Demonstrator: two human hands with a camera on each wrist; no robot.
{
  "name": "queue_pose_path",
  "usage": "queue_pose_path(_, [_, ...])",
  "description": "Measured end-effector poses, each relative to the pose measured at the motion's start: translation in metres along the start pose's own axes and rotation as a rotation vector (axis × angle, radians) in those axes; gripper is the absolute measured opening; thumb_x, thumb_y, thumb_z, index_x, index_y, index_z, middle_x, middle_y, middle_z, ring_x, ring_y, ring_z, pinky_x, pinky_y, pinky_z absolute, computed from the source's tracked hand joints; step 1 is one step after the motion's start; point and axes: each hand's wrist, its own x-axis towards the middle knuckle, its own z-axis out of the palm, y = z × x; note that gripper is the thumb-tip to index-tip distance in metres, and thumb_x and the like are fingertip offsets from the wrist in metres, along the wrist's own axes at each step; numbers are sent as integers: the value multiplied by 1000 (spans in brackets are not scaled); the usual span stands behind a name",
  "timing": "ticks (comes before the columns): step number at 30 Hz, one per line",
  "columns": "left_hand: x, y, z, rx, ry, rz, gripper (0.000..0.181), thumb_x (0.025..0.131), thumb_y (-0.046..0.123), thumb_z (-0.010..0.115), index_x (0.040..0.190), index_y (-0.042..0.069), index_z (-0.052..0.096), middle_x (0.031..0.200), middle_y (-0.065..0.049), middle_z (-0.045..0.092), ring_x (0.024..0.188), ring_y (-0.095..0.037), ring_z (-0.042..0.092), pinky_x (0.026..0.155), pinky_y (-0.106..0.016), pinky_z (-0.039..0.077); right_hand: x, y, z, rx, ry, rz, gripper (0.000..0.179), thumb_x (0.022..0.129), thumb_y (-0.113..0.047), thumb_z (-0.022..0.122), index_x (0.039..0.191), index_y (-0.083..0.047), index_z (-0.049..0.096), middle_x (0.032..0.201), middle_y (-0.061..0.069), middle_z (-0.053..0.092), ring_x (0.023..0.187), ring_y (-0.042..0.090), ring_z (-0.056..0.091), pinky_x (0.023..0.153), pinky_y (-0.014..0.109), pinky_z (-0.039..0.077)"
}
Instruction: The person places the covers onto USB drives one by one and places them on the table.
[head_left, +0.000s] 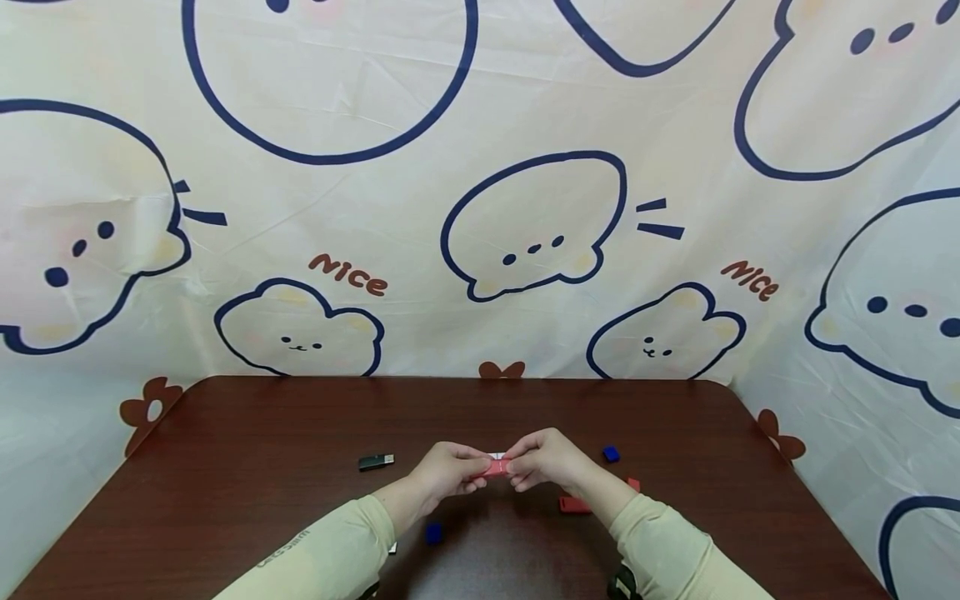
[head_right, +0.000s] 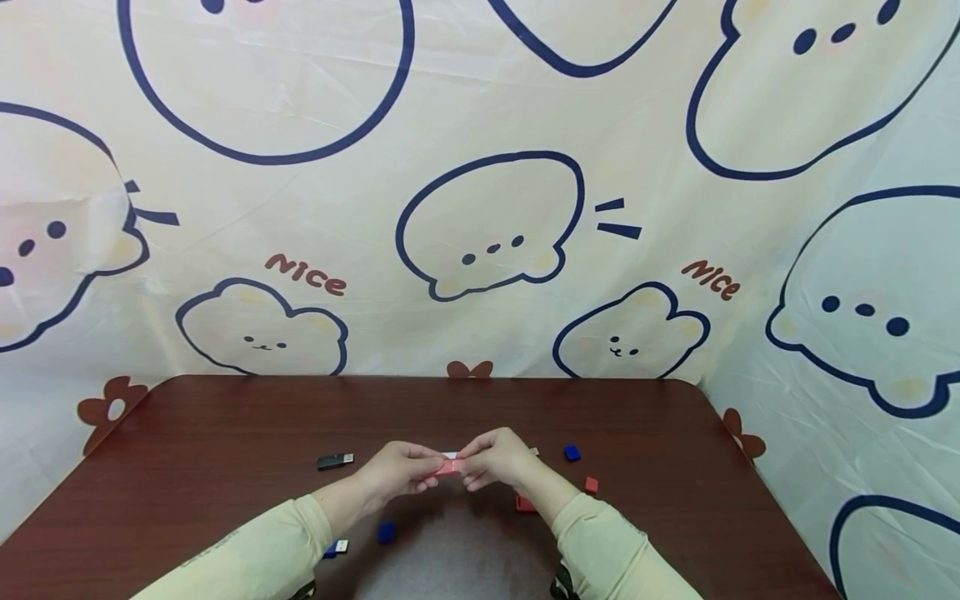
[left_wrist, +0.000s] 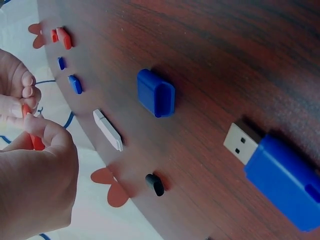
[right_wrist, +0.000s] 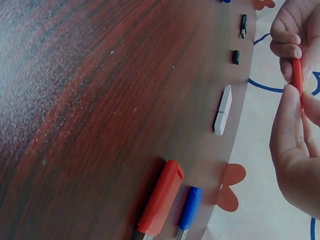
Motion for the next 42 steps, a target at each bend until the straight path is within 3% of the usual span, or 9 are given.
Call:
queue_pose_path(12, [-1,0,2,-41,-25,10,27,90,4,57,108,-17,59,70,0,60,56,-1,55,55,-13,45,-1,-1,-3,-4,-18,-22,21,83,1,64,99,14,64,67,5,65,56,9,62,64,32,57])
queue_pose_path(20, [-3,0,2,-10,-18,14,27,90,4,58,107,-16,60,67,0,58,55,-1,53,54,-12,45,-2,-3,-1,-11,-26,-6,21,83,0,64,100,13,63,67,6,65,55,10,62,63,33,57])
queue_pose_path(25, [-2,-4,3,121,-10,84,23,89,5,59,102,-14,64,63,1,59,53,-2,53,54,-16,48,0,1,0,-12,-22,36,20,84,-1,63,100,12,64,68,5,64,56,10,61,63,32,57])
queue_pose_path(30, [-1,-7,3,244,-25,154,22,84,7,65,97,-10,66,70,-9,65,57,-7,56,57,-26,53,2,5,-1,-10,3,78,19,84,-1,63,100,10,65,69,6,65,55,10,61,63,31,57])
queue_pose_path(33, [-1,-7,3,407,-13,232,20,78,8,70,94,-5,68,76,-10,66,62,-9,55,58,-24,49,3,6,-1,-9,16,95,18,84,0,63,99,9,65,69,6,65,55,9,60,62,31,56])
queue_pose_path(37, [0,-8,2,634,17,386,18,72,6,73,88,0,71,77,-6,67,65,-9,50,57,-20,41,3,8,0,-16,21,100,17,83,1,63,98,10,65,68,5,65,54,9,60,60,30,56])
queue_pose_path(40, [-1,-9,2,712,8,454,14,72,4,73,85,0,71,74,-5,68,63,-6,50,56,-19,41,3,10,2,-26,17,92,17,82,2,64,97,10,65,67,5,65,53,8,59,58,29,56])
queue_pose_path(42, [-1,-10,2,731,-7,466,13,73,2,74,85,0,70,73,-6,68,61,-5,51,56,-19,42,3,11,3,-36,13,82,17,82,3,64,97,11,65,67,6,65,52,8,59,57,30,56])
